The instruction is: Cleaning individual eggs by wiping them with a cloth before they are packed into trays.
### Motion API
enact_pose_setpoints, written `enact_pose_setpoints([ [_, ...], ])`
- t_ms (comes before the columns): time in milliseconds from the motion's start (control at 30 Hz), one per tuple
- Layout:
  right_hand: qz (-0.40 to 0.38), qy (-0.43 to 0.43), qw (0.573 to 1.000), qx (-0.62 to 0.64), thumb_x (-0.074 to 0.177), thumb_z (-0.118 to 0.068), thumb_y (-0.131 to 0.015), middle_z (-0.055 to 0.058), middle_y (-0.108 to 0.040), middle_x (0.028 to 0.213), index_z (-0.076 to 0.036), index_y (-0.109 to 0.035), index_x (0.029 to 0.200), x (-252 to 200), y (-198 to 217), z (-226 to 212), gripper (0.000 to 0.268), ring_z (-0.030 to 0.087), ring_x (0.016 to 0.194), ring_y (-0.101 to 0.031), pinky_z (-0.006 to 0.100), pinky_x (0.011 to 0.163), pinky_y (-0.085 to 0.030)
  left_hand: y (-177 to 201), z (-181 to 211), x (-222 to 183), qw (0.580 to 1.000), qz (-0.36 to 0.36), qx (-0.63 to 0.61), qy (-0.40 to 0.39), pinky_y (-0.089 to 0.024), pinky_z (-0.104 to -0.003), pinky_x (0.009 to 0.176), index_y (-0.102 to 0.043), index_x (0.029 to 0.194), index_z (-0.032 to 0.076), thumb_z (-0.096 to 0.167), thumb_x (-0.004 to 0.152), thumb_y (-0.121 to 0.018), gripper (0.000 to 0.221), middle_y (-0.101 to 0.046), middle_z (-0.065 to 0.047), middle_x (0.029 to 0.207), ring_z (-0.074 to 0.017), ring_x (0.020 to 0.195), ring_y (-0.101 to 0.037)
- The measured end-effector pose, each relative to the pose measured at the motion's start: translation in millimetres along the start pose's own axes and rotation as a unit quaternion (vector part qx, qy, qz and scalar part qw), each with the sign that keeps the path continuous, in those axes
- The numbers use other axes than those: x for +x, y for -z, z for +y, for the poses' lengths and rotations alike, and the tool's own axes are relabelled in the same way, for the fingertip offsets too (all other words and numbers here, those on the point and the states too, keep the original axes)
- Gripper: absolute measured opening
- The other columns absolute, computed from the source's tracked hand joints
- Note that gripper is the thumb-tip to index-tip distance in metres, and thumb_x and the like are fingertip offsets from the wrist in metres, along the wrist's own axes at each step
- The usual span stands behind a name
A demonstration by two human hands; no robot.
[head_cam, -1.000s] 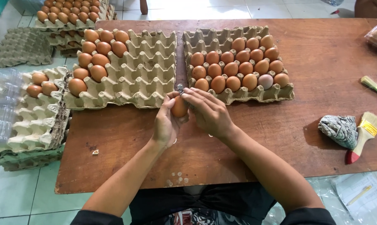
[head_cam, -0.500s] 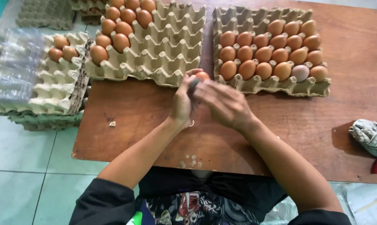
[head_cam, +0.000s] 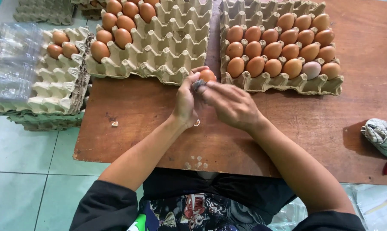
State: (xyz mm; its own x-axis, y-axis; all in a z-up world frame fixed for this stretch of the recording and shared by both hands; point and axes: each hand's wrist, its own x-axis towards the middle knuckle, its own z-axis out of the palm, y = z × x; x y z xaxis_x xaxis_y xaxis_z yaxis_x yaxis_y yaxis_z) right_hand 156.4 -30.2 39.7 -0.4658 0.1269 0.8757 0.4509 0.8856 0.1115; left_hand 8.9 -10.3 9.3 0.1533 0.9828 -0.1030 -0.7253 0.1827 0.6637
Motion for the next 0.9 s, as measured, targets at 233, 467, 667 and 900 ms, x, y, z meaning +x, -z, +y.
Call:
enact_pose_setpoints([
  [233,0.049,-0.093,0.994,0.019,0.094,0.000,-0.062,0.020,-0.074,0.118,0.002,-0.073,0.125,0.1,0.5,9.9,0.033,0.038,0.105,-0.073,0.046,0.089,-0.061,0.4,-3.2,-0.7,0.999,-0.027,-0.009,0.033,-0.044,-0.021,0.053,-0.054,0.117,0.020,0.033,0.096,-0.053,0.025,-0.067,-0.009,0.097,-0.0198,0.075,-0.064],
  [467,-0.001,-0.017,0.999,0.038,0.088,0.006,-0.057,0.020,-0.075,0.112,0.000,-0.073,0.123,12.7,5.2,-0.7,0.039,0.034,0.105,-0.074,0.043,0.087,-0.062,-7.7,6.9,-7.8,0.999,-0.003,-0.009,0.042,-0.051,-0.024,0.053,-0.056,0.119,0.018,0.034,0.095,-0.051,0.029,-0.069,-0.008,0.094,-0.0152,0.070,-0.066],
  [667,0.046,-0.099,0.994,0.017,0.094,-0.001,-0.060,0.023,-0.071,0.123,0.003,-0.072,0.127,-12.2,2.7,20.6,0.035,0.037,0.105,-0.073,0.047,0.086,-0.062,0.0,-2.7,-3.4,0.997,-0.032,-0.014,0.065,-0.041,-0.023,0.049,-0.053,0.117,0.020,0.032,0.093,-0.053,0.027,-0.063,-0.008,0.089,-0.0166,0.061,-0.054],
  [900,0.016,-0.032,0.999,0.038,0.088,0.005,-0.054,0.016,-0.076,0.112,0.002,-0.075,0.116,13.2,4.2,-5.2,0.035,0.034,0.099,-0.075,0.044,0.083,-0.064,2.9,-1.8,4.7,0.999,0.044,-0.004,0.016,-0.051,-0.030,0.062,-0.056,0.113,0.022,0.034,0.092,-0.060,0.025,-0.068,-0.009,0.099,-0.0191,0.081,-0.066],
])
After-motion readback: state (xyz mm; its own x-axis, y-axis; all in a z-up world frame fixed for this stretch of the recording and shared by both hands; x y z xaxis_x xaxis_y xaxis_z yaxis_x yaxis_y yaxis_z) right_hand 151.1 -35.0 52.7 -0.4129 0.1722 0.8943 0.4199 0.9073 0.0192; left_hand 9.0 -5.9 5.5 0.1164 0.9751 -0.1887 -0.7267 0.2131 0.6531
